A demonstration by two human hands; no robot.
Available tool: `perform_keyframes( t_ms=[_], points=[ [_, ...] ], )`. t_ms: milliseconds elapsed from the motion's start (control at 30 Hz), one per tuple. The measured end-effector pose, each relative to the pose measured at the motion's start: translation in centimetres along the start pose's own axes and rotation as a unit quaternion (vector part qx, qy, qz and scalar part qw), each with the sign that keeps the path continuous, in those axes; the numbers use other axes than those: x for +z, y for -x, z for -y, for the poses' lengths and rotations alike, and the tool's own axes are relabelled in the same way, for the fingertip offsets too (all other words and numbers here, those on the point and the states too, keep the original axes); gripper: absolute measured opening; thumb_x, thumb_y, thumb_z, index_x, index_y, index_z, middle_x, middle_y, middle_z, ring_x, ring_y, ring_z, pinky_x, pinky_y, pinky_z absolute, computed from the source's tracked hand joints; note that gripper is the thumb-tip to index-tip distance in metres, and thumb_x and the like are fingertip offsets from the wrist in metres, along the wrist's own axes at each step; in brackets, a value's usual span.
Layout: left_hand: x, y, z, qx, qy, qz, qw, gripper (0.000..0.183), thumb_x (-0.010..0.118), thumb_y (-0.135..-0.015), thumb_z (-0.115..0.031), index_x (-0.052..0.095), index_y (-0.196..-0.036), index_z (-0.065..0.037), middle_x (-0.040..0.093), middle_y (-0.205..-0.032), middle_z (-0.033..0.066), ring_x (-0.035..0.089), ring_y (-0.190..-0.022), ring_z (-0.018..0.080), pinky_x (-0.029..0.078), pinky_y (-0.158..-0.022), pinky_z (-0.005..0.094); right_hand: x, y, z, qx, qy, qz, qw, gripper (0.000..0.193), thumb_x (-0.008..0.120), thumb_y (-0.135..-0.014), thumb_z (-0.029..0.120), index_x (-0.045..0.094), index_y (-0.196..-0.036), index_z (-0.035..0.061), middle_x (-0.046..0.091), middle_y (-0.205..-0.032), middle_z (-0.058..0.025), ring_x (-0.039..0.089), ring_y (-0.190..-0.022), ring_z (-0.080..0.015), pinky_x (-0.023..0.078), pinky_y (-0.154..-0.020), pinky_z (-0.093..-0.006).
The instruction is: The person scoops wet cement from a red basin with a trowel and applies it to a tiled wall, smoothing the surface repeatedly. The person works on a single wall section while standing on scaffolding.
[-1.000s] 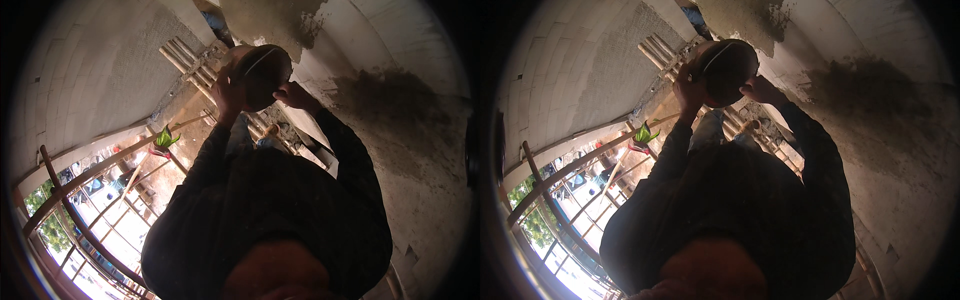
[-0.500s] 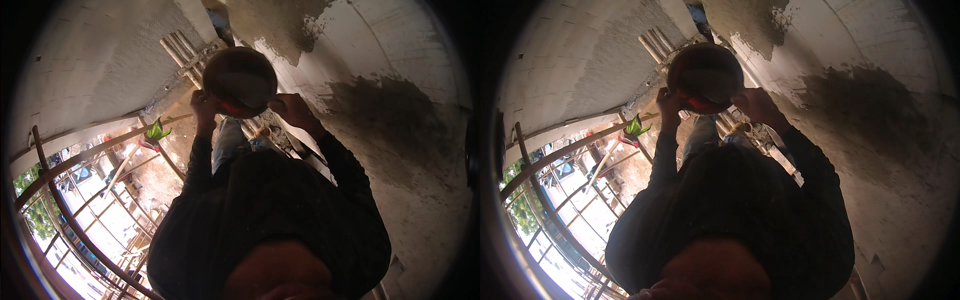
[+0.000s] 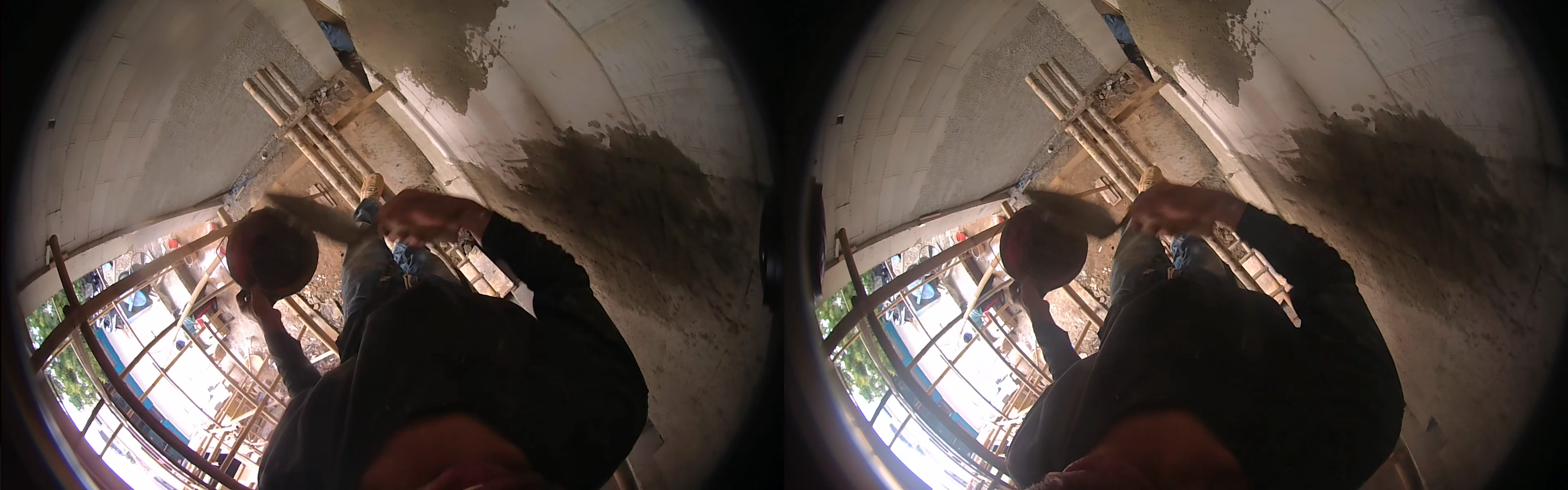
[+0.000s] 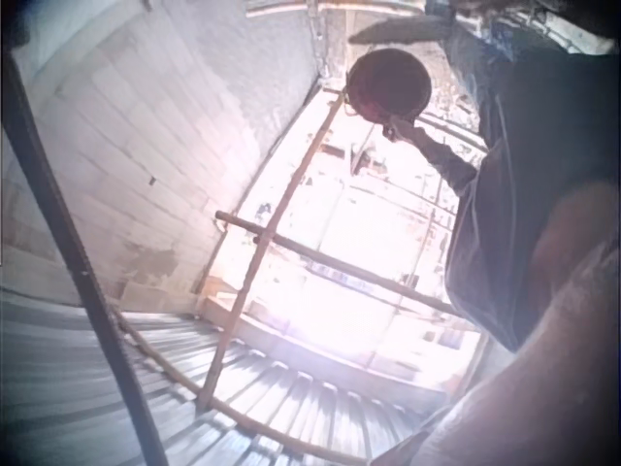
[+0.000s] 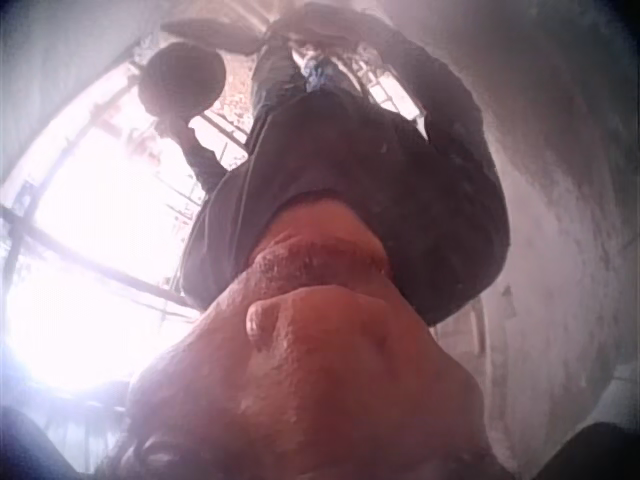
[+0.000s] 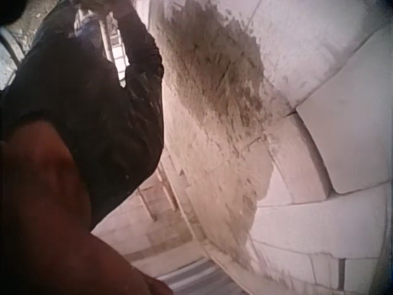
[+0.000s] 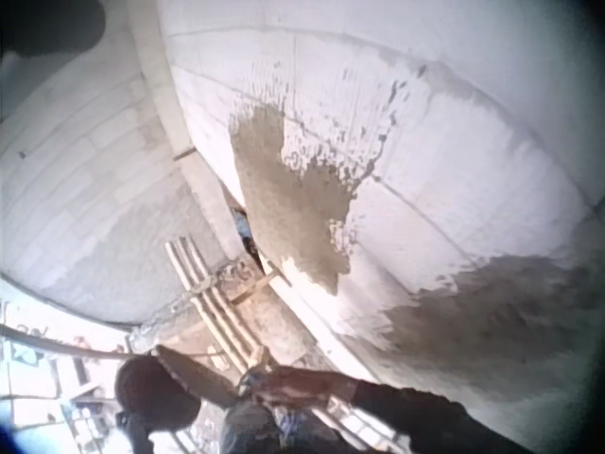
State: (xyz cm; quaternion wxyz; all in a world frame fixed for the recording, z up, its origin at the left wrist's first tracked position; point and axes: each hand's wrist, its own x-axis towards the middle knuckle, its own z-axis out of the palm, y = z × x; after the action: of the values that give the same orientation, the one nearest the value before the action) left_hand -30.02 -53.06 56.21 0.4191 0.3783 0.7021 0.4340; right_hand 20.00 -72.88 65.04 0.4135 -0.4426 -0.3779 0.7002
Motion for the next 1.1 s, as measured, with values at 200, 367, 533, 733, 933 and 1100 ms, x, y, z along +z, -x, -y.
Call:
perform_keyframes(
  t_ms=[200,367,533,733,933,1100],
  points=[
    [-0.1,-2.4,1.5,0.058,-0.055,0.01,0.997,0.021,0.077,-0.081,-0.005,0.065,-0.099,-0.006,0.065,-0.082,0.0039,0.061,-0.071,0.0153,0.053,-0.064,0.0325,-9.9,22.6,8.1,-0.303,-0.203,-0.081,0.928,0.049,0.057,-0.107,0.045,0.057,-0.137,0.0063,0.065,-0.101,-0.0057,0.058,-0.07,-0.0108,0.05,-0.055,-0.0273],
    [10.7,0.1,-2.6,0.099,-0.116,0.123,0.981,0.023,0.079,-0.082,-0.009,0.069,-0.101,-0.002,0.069,-0.084,0.0066,0.064,-0.07,0.0182,0.053,-0.064,0.0355,-1.2,26.6,8.6,-0.208,-0.247,-0.28,0.904,0.043,0.058,-0.107,0.049,0.066,-0.11,0.0067,0.065,-0.081,-0.0007,0.056,-0.054,-0.0111,0.044,-0.045,-0.0274],
    [20.4,3.6,-5.9,0.352,-0.162,0.201,0.9,0.017,0.078,-0.074,-0.01,0.071,-0.088,-0.004,0.07,-0.081,0.0118,0.071,-0.079,0.0288,0.055,-0.072,0.0432,1.4,15.3,7.2,0.009,0.339,-0.392,0.855,0.035,0.067,-0.102,0.04,0.069,-0.107,0.0049,0.067,-0.081,-0.0116,0.068,-0.068,-0.0304,0.052,-0.065,-0.0436],
    [28.0,16.1,-13.8,0.377,-0.236,0.241,0.863,0.022,0.073,-0.08,-0.022,0.071,-0.099,-0.01,0.076,-0.095,0.0188,0.074,-0.092,0.0406,0.056,-0.08,0.0517,-1.5,5.8,2.6,0.039,0.659,-0.397,0.638,0.017,0.065,-0.098,0.025,0.066,-0.097,0.008,0.071,-0.086,-0.0175,0.072,-0.078,-0.0375,0.057,-0.071,-0.0504],
    [29.7,23.9,-16.2,0.414,-0.172,0.321,0.834,0.029,0.07,-0.078,-0.013,0.07,-0.108,-0.013,0.075,-0.095,0.0158,0.073,-0.093,0.0411,0.055,-0.08,0.048,-5.5,5.9,-1.5,0.047,0.629,-0.373,0.681,0.022,0.065,-0.094,0.029,0.072,-0.099,0.0082,0.073,-0.085,-0.0171,0.074,-0.083,-0.0356,0.059,-0.074,-0.0507],
    [29.4,25.5,-15.2,0.393,-0.167,0.373,0.824,0.034,0.07,-0.078,-0.011,0.072,-0.112,-0.011,0.076,-0.097,0.0162,0.075,-0.096,0.0385,0.056,-0.081,0.0477,-5.9,7.4,-9.4,0.032,0.484,-0.305,0.819,0.04,0.072,-0.094,0.045,0.074,-0.1,0.0058,0.074,-0.09,-0.0183,0.074,-0.09,-0.037,0.058,-0.079,-0.0477]
  ],
)
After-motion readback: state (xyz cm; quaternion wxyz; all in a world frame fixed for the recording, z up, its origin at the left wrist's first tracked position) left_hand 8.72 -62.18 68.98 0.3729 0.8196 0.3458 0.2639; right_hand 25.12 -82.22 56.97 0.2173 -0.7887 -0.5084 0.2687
